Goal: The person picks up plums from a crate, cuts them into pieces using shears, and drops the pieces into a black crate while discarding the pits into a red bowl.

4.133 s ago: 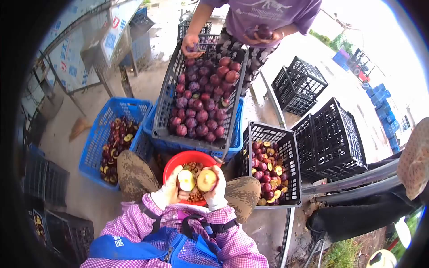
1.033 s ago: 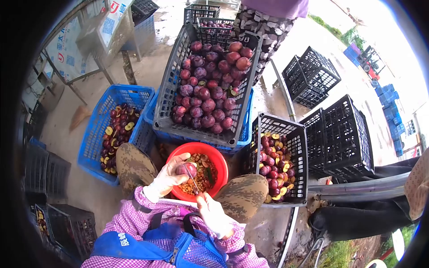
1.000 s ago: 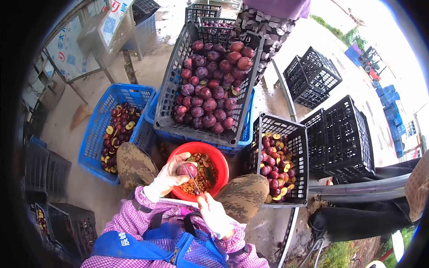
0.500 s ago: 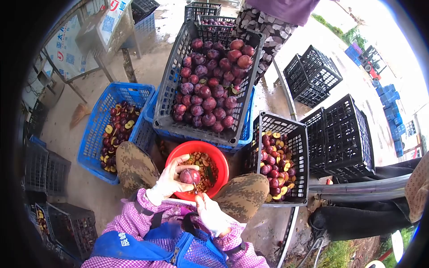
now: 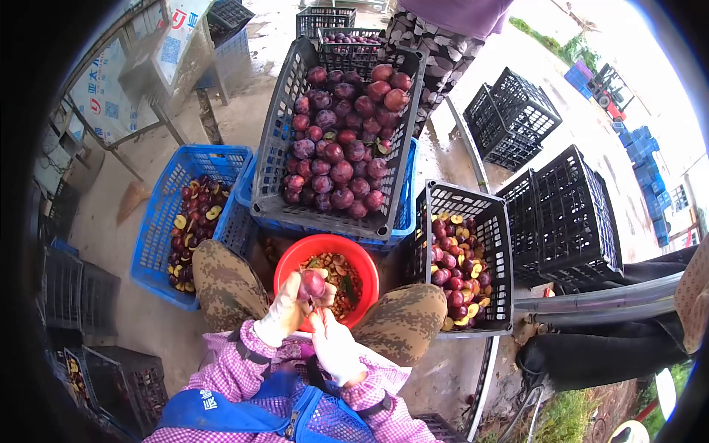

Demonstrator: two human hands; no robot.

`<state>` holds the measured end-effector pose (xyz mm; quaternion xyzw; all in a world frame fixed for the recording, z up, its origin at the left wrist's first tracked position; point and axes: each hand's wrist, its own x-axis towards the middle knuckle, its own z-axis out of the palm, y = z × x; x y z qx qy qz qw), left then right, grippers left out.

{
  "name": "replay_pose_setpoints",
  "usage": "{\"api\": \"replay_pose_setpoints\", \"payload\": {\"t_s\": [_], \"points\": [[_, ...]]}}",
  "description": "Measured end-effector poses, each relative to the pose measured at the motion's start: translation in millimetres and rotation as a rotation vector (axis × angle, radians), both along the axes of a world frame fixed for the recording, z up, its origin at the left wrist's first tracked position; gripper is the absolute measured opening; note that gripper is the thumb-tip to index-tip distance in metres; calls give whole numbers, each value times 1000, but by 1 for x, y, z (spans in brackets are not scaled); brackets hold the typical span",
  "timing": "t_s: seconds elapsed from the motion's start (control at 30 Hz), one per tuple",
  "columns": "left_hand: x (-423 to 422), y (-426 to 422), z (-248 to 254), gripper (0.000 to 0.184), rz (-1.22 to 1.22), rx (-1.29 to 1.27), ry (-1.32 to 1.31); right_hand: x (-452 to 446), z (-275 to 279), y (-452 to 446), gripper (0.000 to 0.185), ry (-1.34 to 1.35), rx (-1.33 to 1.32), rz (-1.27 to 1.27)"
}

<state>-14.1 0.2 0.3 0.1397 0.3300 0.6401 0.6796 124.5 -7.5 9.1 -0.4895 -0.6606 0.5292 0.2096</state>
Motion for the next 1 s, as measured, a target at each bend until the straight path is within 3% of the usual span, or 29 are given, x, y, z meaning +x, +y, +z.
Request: {"api": "replay_pose_setpoints", "payload": {"t_s": [0.03, 0.07, 0.1, 0.17, 0.23, 0.3, 0.33, 0.4, 0.47, 0.5, 0.57, 0.63, 0.7, 0.73, 0.77, 0.83, 0.87, 0.9, 0.93, 0.97, 1.0], "points": [[0, 2, 3, 55, 38, 47, 253, 2, 12, 2, 36, 90, -236, -2], [-2, 3, 2, 57, 59, 175, 485, 3, 22, 3, 37, 70, -290, 11], [-3, 2, 0, 57, 60, 172, 487, 1, 14, 0, 37, 72, -293, 13], [-4, 1, -6, 57, 51, 74, 450, -6, -9, -7, 36, 81, -50, -34], [4, -2, -8, 58, 49, -66, 4, -9, -5, -3, 36, 36, -15, -11], [4, -2, -4, 39, 35, -116, -215, -8, -2, 0, 37, -59, -8, 17], [3, 1, 1, 39, 33, -117, -215, -6, 2, 0, 38, -77, -42, 17], [4, 4, 12, 36, 161, 144, 247, -3, 10, -3, 38, 15, -92, 16], [-1, 5, 6, 32, 155, 171, 353, -3, 8, -5, 38, 109, -139, 11], [-1, 6, -4, 33, 148, 165, 350, -8, 0, -6, 39, 1, -36, 6], [7, 4, -5, 40, 110, -88, -342, -16, -16, -5, 39, -215, 171, -2], [5, 4, -12, 49, 63, -75, -317, -12, -17, -3, 39, -248, 165, 28], [6, 0, -11, 61, 60, 52, -106, -8, -13, -5, 39, -36, 65, -23], [3, 1, -12, 63, 81, 69, 107, -6, -1, -3, 40, 44, -117, -34], [4, 7, -12, 59, 176, 171, 439, -6, -1, -4, 40, 46, -115, -39], [0, 6, -16, 55, 185, 160, 622, -7, -7, -8, 28, 122, -42, -41], [3, 4, -17, 52, 147, 79, 362, -10, -15, -7, 40, 86, 6, -29], [6, 1, -18, 49, 109, -4, 103, -10, -14, -6, 40, 85, 8, -31], [7, 5, -23, 46, 44, 92, -221, -11, -14, -5, 33, -2, 74, -34], [5, 2, -25, 46, 44, 91, -219, -12, -14, -5, 26, -88, 141, -38], [2, 1, -9, 47, 35, 52, 86, -10, -12, -6, 25, 7, 100, -65]]}}
